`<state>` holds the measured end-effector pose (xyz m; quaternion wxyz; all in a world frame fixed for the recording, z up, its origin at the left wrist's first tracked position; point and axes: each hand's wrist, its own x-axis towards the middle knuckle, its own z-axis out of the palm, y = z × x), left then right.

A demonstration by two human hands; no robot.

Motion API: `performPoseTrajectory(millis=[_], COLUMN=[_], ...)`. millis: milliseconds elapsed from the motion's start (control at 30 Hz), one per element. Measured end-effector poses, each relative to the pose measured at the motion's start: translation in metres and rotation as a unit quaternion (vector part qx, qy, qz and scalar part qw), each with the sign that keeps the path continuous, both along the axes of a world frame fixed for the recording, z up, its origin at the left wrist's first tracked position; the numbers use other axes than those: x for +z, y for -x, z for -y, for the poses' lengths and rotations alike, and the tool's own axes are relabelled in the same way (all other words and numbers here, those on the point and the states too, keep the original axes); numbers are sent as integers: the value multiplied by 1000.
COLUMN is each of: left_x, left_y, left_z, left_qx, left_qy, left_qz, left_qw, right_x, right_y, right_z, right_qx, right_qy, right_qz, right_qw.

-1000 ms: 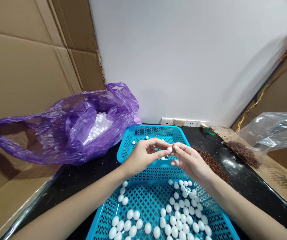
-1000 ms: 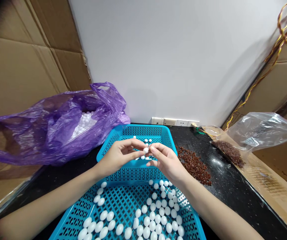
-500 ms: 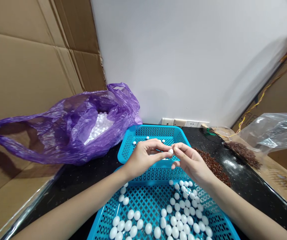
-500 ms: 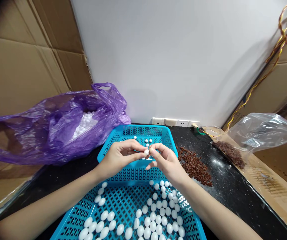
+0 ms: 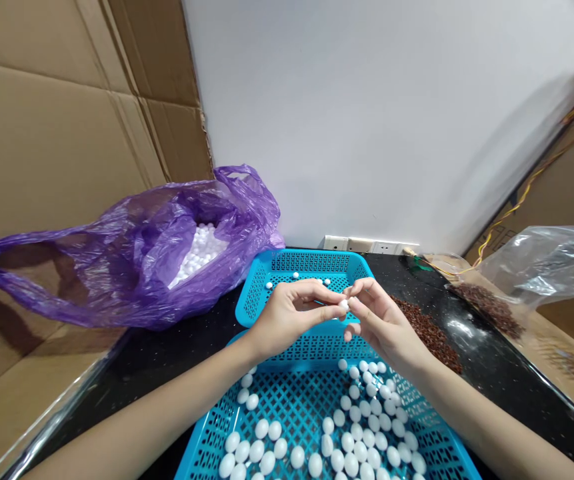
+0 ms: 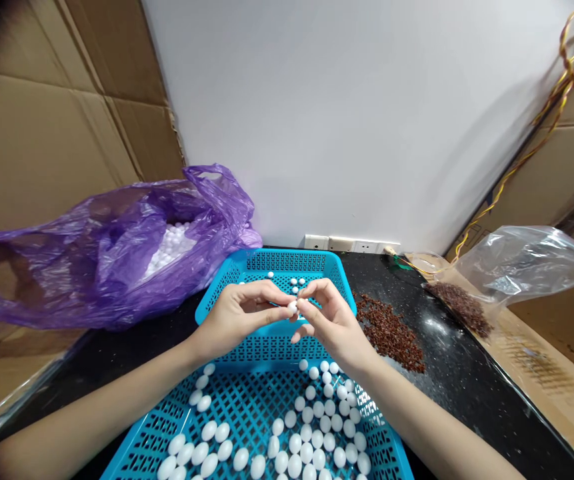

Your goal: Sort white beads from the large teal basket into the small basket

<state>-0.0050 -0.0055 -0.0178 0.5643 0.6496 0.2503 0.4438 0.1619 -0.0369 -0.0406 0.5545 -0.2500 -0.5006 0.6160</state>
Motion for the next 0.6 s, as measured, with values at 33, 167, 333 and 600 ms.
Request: performPoseTrajectory(millis=[33,167,333,600], left_x=[1,2,2,5], left_y=[0,0,0,1], left_z=[1,3,3,3], left_qx=[-1,-6,-16,-36], left_qy=[1,3,-2,-61], left_qz=[4,11,21,17], left_qw=[1000,1000,1000,997], right_x=[0,1,2,3], right_y=[0,0,-1,-4], right_z=[0,0,1,3], right_qx=[2,16,28,84], right_qy=[2,13,23,33], right_qz=[-2,-5,-7,-56], right_qw=[1000,1000,999,994])
